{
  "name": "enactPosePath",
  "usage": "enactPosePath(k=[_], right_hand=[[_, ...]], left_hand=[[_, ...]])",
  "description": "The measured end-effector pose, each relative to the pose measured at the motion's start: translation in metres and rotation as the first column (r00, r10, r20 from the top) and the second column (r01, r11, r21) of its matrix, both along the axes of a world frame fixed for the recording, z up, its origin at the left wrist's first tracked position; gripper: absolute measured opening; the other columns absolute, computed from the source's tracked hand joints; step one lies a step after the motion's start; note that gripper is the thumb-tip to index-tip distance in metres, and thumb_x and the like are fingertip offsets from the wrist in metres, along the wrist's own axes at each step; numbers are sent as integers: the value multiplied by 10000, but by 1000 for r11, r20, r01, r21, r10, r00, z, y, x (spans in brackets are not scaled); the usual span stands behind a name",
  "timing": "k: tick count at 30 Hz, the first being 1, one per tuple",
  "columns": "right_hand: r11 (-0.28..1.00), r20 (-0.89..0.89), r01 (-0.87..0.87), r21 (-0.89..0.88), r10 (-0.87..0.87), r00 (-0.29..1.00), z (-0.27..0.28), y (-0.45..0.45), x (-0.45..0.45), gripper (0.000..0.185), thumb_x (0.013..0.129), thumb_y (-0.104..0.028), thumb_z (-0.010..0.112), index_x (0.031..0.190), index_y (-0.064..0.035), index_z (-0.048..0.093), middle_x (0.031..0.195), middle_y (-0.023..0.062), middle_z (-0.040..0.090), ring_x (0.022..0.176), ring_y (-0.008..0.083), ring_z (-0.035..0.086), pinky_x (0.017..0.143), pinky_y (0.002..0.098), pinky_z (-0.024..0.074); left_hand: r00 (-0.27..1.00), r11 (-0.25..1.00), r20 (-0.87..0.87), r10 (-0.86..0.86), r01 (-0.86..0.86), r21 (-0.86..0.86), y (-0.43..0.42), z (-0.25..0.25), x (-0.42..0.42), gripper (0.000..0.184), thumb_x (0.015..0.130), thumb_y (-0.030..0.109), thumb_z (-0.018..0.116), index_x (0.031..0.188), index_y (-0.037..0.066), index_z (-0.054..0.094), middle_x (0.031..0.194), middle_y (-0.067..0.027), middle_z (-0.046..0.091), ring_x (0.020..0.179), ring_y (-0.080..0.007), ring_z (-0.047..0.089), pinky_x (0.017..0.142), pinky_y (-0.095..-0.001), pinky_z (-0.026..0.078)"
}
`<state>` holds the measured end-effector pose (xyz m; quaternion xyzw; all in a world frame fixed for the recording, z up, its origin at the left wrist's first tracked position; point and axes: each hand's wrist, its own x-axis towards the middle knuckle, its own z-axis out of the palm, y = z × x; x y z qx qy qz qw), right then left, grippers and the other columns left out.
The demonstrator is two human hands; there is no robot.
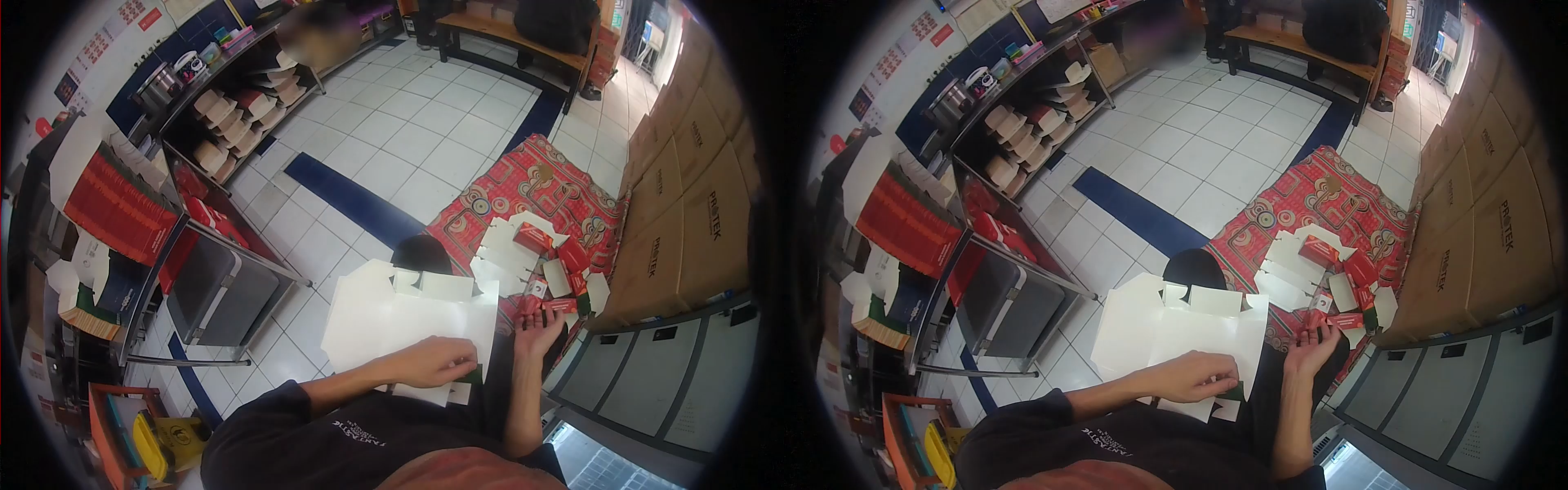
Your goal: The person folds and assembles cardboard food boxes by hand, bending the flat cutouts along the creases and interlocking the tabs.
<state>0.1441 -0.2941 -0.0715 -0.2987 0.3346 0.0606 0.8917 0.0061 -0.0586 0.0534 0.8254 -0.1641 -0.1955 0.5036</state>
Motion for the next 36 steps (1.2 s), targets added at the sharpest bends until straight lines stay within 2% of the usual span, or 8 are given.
enactPosePath(k=[4, 9, 15, 19, 21, 27, 30, 36], right_hand=[[663, 238, -516, -543, 711, 662, 39, 4, -11, 415, 1120, -410, 597, 1268, -40, 712, 1047, 41, 676, 832, 105, 602, 748, 299, 513], [736, 610, -326, -594, 675, 415, 109, 29, -45, 234, 1108, -207, 642, 1181, -9, 742, 947, 11, 679, 689, 56, 543, 614, 250, 398], [279, 269, -349, -895, 960, 78, 139, 18, -42, 92, 980, 1, 796, 1063, 17, 758, 891, -8, 696, 692, 56, 583, 626, 251, 435], [306, 267, -438, -846, 952, 149, 157, 21, -49, 82, 1017, 22, 743, 1097, 35, 733, 940, 50, 720, 719, 97, 659, 684, 255, 498], [679, 562, -483, -553, 732, 385, 151, 26, -53, 107, 1041, 47, 691, 1148, 45, 704, 1015, 115, 731, 838, 152, 721, 799, 285, 551], [782, 755, -301, -546, 615, 226, 143, 26, -43, 76, 1066, -22, 654, 1130, 6, 686, 1197, 157, 689, 1091, 197, 657, 937, 343, 527], [786, 767, -283, -550, 609, 201, 134, 32, -38, 85, 1057, -57, 654, 1126, -24, 693, 1241, 162, 669, 1089, 200, 635, 925, 354, 521], [502, 520, -157, -850, 847, -106, 137, 31, -34, 123, 945, 3, 769, 1055, -43, 738, 1183, 118, 666, 1019, 233, 657, 884, 358, 534]], left_hand=[[990, 984, -31, 134, -137, -117, 7, 21, 6, 203, 1131, 211, 613, 1127, 14, 665, 994, -124, 739, 846, -229, 747, 726, -365, 595], [929, 924, 44, 368, -360, -130, 16, 52, 19, 191, 1091, 190, 663, 1089, 7, 720, 964, -152, 722, 825, -261, 736, 731, -380, 599], [936, 932, 51, 349, -342, -119, 30, 75, 15, 171, 1096, 172, 690, 1137, 8, 716, 1022, -95, 740, 842, -204, 756, 701, -356, 620], [940, 933, 58, 336, -324, -156, 37, 101, 3, 180, 1055, 165, 727, 1159, 19, 738, 1068, -116, 772, 859, -246, 788, 756, -353, 636], [967, 966, 51, 251, -247, -75, 55, 110, 1, 185, 1033, 157, 750, 1163, 26, 750, 1082, -128, 793, 878, -260, 806, 781, -352, 646], [911, 932, 238, 337, -359, 53, 60, 141, -4, 117, 1000, 122, 794, 1085, 41, 795, 958, -86, 799, 856, -229, 785, 725, -361, 613], [872, 940, 410, 268, -330, 87, 58, 140, -5, 132, 998, 131, 794, 1108, 60, 811, 939, -93, 799, 802, -249, 773, 713, -353, 599], [925, 895, 106, 366, -381, 234, 65, 92, 7, 232, 1059, 172, 719, 1207, 18, 810, 962, -164, 813, 795, -252, 752, 729, -371, 572]])
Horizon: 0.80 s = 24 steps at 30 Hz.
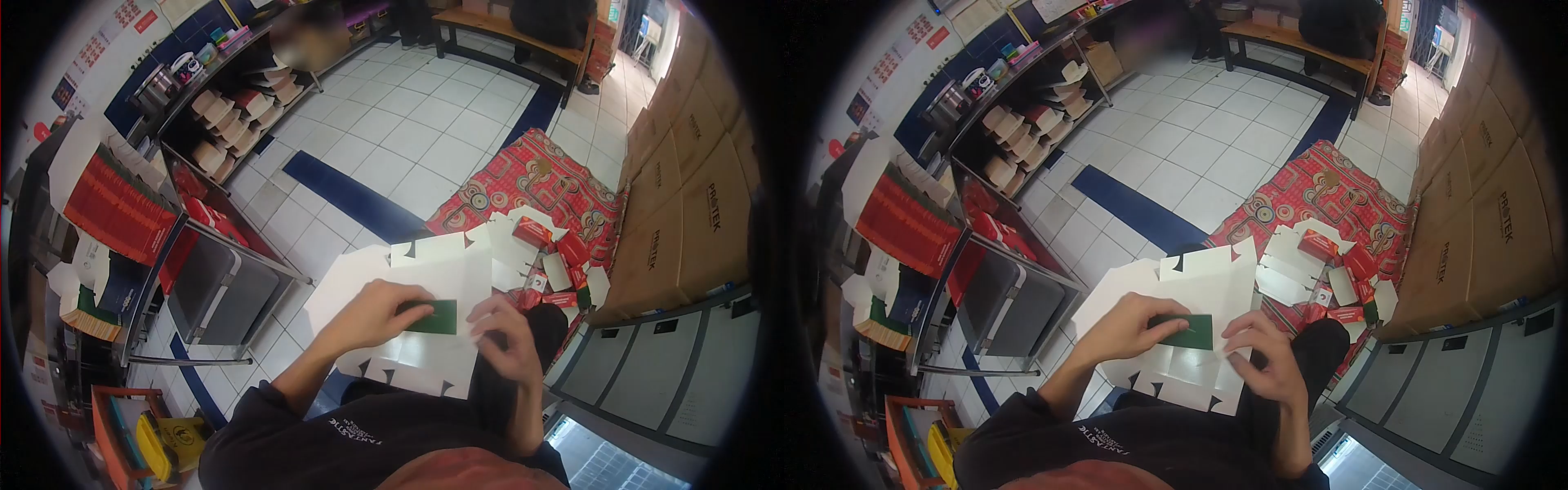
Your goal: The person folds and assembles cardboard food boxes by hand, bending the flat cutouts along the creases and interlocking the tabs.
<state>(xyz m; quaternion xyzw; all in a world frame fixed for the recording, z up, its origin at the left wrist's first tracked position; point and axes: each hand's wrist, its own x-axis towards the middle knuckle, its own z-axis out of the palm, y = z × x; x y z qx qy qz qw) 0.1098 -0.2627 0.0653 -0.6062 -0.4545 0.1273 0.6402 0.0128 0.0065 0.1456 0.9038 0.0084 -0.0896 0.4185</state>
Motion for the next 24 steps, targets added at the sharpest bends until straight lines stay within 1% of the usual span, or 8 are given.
enactPosePath(k=[1, 3, 4, 8, 10, 16, 22, 24], right_hand=[[1000, -2, 4, -1, -4, 1000, 0, 3, -3, 123, 945, 3, 769, 1055, -43, 738, 1183, 118, 666, 1019, 233, 657, 884, 358, 534], [967, 44, 36, -252, -26, 999, 2, 13, -13, 167, 895, -15, 841, 1032, -33, 748, 1118, 101, 641, 1003, 254, 669, 858, 365, 540], [951, 96, 76, -301, -49, 994, 1, 17, -16, 184, 899, -52, 863, 1039, -29, 746, 1082, 100, 621, 956, 246, 685, 803, 368, 545], [910, 141, 301, -285, -271, 952, -11, 28, -27, 179, 898, -34, 856, 1041, -30, 747, 1104, 104, 627, 875, 242, 694, 753, 363, 550], [853, 128, 484, -193, -467, 875, -22, 32, -31, 177, 900, -30, 854, 1042, -29, 748, 1145, 113, 639, 821, 238, 697, 724, 359, 554], [884, 192, 378, -273, -335, 922, -11, 33, -31, 154, 920, -51, 843, 1043, -42, 752, 1202, 103, 668, 863, 249, 733, 739, 371, 566], [939, 234, 193, -285, -127, 964, -16, 28, -20, 119, 937, -75, 834, 1016, -51, 750, 1192, 80, 685, 839, 244, 713, 725, 366, 560], [938, 186, 176, -300, -124, 975, -16, 24, -17, 173, 917, -66, 854, 1048, -58, 740, 1208, 90, 673, 833, 237, 703, 725, 369, 561]], left_hand=[[1000, 1000, -2, -4, 4, -1, -1, -14, -1, 232, 1059, 172, 719, 1207, 18, 810, 962, -164, 813, 795, -252, 752, 729, -371, 572], [998, 986, 43, -39, 45, -160, -8, -40, -3, 238, 1070, 184, 713, 1206, 16, 813, 967, -171, 817, 776, -257, 739, 742, -382, 569], [999, 986, 5, -47, 47, -159, -11, -46, -4, 238, 1053, 131, 693, 1236, 17, 794, 974, -199, 792, 847, -334, 761, 796, -408, 584], [996, 974, 58, -65, 76, -213, -4, -64, -4, 285, 1112, 137, 629, 1340, 36, 767, 1065, -166, 756, 927, -262, 712, 860, -386, 552], [997, 975, -22, -67, 61, -213, 3, -62, -1, 297, 1072, 97, 637, 1334, 31, 761, 1088, -188, 708, 988, -335, 716, 885, -419, 551], [990, 982, 1, -143, 142, -125, 6, -52, 5, 326, 1081, 120, 612, 1371, 61, 749, 1102, -174, 685, 1000, -346, 684, 910, -421, 536], [951, 940, 16, -307, 306, -153, 9, -53, 8, 313, 1088, 130, 598, 1354, 63, 748, 1098, -173, 681, 1027, -352, 688, 920, -437, 534], [961, 940, 1, -276, 270, -210, 7, -50, 7, 301, 1084, 131, 611, 1341, 66, 754, 1088, -165, 681, 1013, -350, 691, 900, -439, 540]])
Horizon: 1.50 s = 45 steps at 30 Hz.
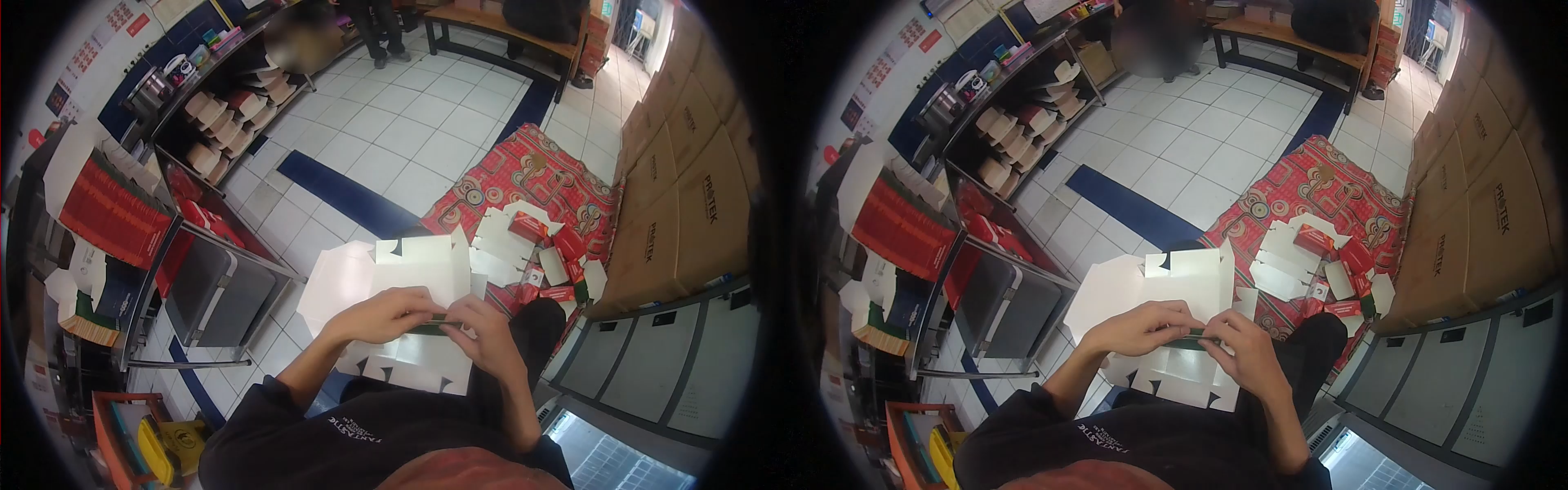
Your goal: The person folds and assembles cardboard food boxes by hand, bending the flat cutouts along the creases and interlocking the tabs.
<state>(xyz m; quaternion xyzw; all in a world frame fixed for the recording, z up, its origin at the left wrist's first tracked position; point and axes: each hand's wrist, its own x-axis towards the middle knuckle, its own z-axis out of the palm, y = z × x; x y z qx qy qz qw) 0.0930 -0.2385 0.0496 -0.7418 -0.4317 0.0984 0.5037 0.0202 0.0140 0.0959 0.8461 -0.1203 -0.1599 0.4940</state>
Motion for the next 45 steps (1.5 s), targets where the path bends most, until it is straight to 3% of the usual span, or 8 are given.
enactPosePath(k=[8, 12, 16, 22, 30, 32, 35, 45], right_hand=[[712, -403, 563, 420, -410, 818, -26, 24, -15, 828, 798, -19, 958, 1463, -31, 464, 1358, 107, 582, 1085, 180, 671, 969, 360, 549], [674, -582, 363, 643, 122, 804, -21, 30, -23, 710, 900, -8, 863, 1496, -21, 478, 1454, 126, 592, 1258, 240, 673, 1084, 373, 538], [670, -527, 532, 517, -240, 815, -27, 42, -19, 359, 1027, -33, 758, 1359, -11, 623, 1249, 90, 706, 1101, 149, 703, 929, 292, 573], [593, -707, 670, 447, -224, 671, -22, 28, -17, 355, 1016, -73, 809, 1333, 13, 675, 1080, 31, 736, 857, 42, 648, 759, 222, 506], [379, -816, 784, 491, -114, 566, -25, 47, -20, 382, 965, 2, 823, 1332, 22, 715, 1130, 71, 740, 934, 105, 698, 816, 279, 558], [546, -338, 642, 538, -558, 758, -38, 44, -15, 282, 931, 64, 811, 1208, 41, 764, 1146, 127, 742, 918, 178, 727, 787, 312, 571], [710, 92, 555, 433, -648, 756, -7, 38, -16, 259, 891, 106, 799, 1143, 51, 782, 1107, 160, 729, 912, 238, 729, 754, 330, 575], [763, 24, 511, 397, -565, 825, -21, 18, -20, 340, 870, 136, 800, 1185, 10, 823, 1056, 123, 732, 904, 221, 735, 770, 354, 614]], left_hand=[[906, 958, 356, 230, -276, 82, -50, 48, 0, 226, 1000, 22, 758, 1223, 51, 734, 1024, -91, 698, 869, -234, 706, 759, -342, 576], [631, 923, 677, 378, -314, -223, -74, 35, 7, 315, 912, -95, 787, 1178, 27, 670, 1110, -151, 696, 961, -263, 739, 792, -355, 594], [546, 869, 676, 495, -314, -383, -85, 9, 15, 311, 905, -117, 777, 1162, 12, 659, 1215, -204, 696, 1057, -293, 735, 840, -359, 589], [452, 933, 869, 202, -358, -31, -87, -26, 13, 420, 791, -3, 886, 1193, 77, 791, 1193, -116, 777, 1084, -368, 749, 890, -442, 600], [478, 866, 755, 450, -442, -236, -96, -25, 16, 374, 854, 15, 858, 1218, 40, 774, 1196, -150, 772, 1058, -382, 757, 893, -465, 593], [456, 862, 772, 443, -454, -227, -92, -25, 22, 361, 883, -16, 852, 1232, 6, 761, 1170, -144, 784, 1030, -323, 775, 879, -419, 600], [431, 845, 783, 449, -488, -217, -90, -31, 24, 302, 947, -65, 811, 1241, -50, 743, 1145, -138, 800, 999, -242, 791, 866, -360, 602], [720, 766, 323, 614, -445, -463, -88, -44, 20, 271, 1037, -25, 746, 1304, -58, 711, 1229, -127, 775, 1103, -175, 754, 947, -347, 615]])
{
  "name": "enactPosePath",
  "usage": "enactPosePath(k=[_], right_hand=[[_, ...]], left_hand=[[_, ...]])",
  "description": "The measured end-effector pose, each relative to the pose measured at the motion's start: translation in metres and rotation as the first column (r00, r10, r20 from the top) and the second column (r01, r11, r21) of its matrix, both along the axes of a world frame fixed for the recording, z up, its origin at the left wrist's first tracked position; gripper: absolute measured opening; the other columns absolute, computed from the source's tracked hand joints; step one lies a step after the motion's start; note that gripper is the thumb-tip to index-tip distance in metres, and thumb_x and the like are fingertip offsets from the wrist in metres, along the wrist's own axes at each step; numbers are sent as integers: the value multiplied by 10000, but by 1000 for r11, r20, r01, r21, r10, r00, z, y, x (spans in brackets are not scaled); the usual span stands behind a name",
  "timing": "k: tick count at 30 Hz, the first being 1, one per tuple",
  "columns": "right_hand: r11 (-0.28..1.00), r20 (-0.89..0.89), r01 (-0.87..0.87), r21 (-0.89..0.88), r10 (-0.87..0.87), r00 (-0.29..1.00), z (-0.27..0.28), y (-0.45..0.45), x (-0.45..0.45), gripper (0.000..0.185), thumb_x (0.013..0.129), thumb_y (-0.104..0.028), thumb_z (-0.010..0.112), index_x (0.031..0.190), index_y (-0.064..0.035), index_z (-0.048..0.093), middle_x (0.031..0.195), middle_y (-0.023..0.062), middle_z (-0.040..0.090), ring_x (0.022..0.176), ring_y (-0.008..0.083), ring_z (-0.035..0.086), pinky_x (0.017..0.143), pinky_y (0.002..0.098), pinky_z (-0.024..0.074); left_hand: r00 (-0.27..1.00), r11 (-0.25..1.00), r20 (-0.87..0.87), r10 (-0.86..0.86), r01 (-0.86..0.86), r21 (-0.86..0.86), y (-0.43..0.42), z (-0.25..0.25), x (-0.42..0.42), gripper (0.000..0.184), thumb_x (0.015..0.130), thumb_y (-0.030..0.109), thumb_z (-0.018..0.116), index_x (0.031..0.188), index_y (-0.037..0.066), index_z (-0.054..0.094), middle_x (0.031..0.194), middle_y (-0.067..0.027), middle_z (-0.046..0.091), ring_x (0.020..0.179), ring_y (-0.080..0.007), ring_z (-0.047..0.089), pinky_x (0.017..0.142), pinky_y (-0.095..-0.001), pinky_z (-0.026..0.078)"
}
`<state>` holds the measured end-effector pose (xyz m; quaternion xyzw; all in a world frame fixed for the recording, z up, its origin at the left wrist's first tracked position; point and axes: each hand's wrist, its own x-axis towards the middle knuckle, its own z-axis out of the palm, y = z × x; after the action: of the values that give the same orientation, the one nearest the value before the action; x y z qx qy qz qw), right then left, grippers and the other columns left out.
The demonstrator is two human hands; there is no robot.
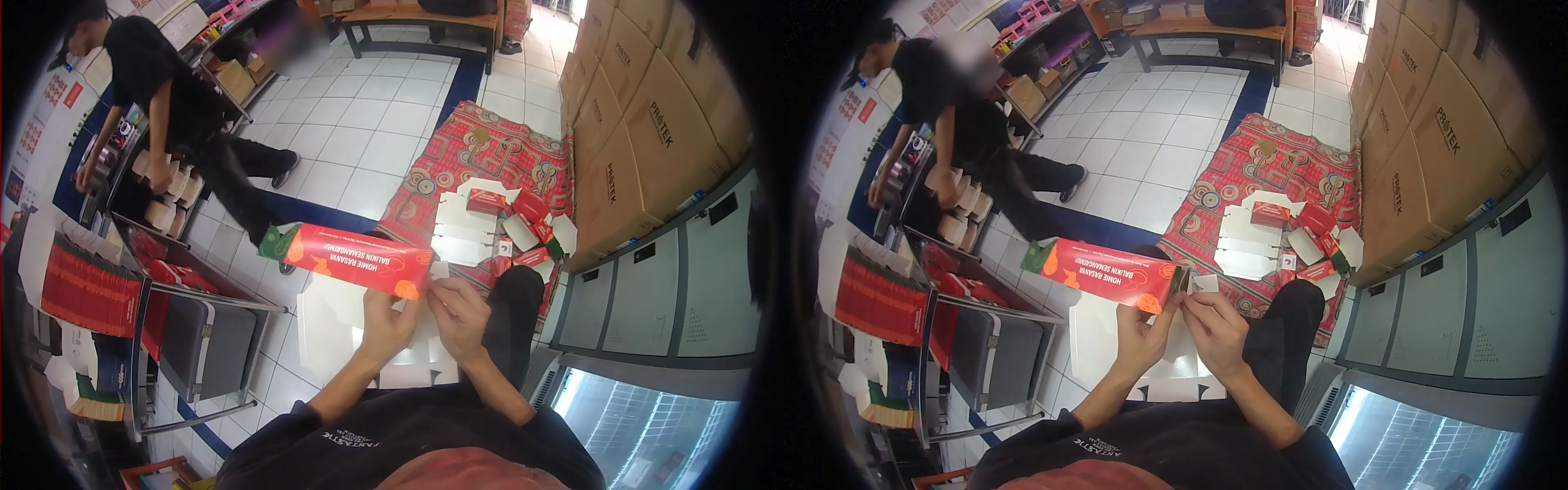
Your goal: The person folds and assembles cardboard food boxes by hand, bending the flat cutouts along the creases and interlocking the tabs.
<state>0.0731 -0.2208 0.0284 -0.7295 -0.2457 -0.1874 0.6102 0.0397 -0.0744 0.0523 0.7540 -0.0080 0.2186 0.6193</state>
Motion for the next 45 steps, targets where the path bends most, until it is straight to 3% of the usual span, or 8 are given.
enactPosePath(k=[14, 16, 19, 24, 32, 37, 39, 45], right_hand=[[945, -215, -286, 159, 316, 924, -19, -8, 21, 968, 787, -31, 957, 1620, -60, 466, 1396, 101, 611, 1148, 178, 665, 900, 365, 582], [901, -157, -426, -82, 410, 898, -13, -22, 21, 1053, 770, -114, 993, 1649, -65, 415, 1473, 101, 564, 1181, 186, 643, 870, 366, 560], [768, -207, -320, 554, 499, 841, -1, -25, 6, 1265, 738, -318, 1011, 1692, -25, 232, 1477, 114, 538, 1209, 215, 626, 884, 357, 540], [957, -380, 28, 290, 88, 921, -14, -25, -1, 692, 976, -38, 753, 1575, 41, 414, 1400, 153, 591, 1230, 251, 644, 1045, 405, 530], [974, -190, -207, 89, 220, 957, -1, -1, -6, 348, 1070, -8, 611, 1409, 45, 666, 1318, 193, 705, 1216, 299, 693, 1090, 387, 514], [726, -621, 163, 668, 423, 659, 3, 11, -8, 455, 1130, -82, 621, 1562, 0, 502, 1392, 140, 648, 1283, 190, 643, 1038, 336, 585], [687, -631, 242, 685, 393, 670, 3, 19, -5, 453, 1117, -70, 649, 1545, -6, 514, 1347, 120, 671, 1208, 180, 677, 986, 325, 601], [874, -393, 84, 479, 128, 910, -3, 29, -8, 492, 1004, 52, 736, 1480, -8, 623, 1301, 135, 697, 1153, 210, 724, 899, 337, 639]], left_hand=[[1000, 882, 17, 17, -7, -472, -2, 52, 2, 550, 980, 48, 815, 1395, 5, 456, 1263, -137, 675, 1266, -232, 672, 1070, -397, 559], [998, 985, 63, 0, 11, -172, 4, 34, -4, 453, 961, -15, 795, 1329, 12, 532, 1216, -132, 692, 1186, -222, 709, 976, -368, 584], [988, 867, 41, -149, 110, 487, 15, 25, -5, 384, 836, -74, 811, 1173, 66, 689, 1183, -111, 709, 984, -255, 734, 802, -351, 593], [972, 651, -14, -234, 167, 741, 29, -8, -6, 533, 836, -6, 864, 1321, 65, 653, 1231, -103, 702, 1116, -245, 709, 865, -337, 584], [998, 954, 39, 50, -37, -296, -1, 20, -6, 672, 1004, -16, 725, 1580, 46, 384, 1439, -101, 552, 1315, -227, 617, 1054, -360, 548], [990, 956, -5, 142, -138, -258, 1, 8, -5, 577, 1006, -73, 662, 1536, 23, 456, 1356, -116, 621, 1195, -208, 695, 996, -349, 575], [975, 867, 98, 202, -224, 446, 4, -10, -13, 338, 1000, -63, 685, 1331, 0, 659, 1227, -104, 734, 1116, -161, 729, 950, -325, 586], [988, 981, -67, 142, -132, 145, 2, 6, -2, 213, 995, -34, 721, 1204, -1, 738, 1123, -98, 786, 1043, -151, 753, 921, -313, 590]])
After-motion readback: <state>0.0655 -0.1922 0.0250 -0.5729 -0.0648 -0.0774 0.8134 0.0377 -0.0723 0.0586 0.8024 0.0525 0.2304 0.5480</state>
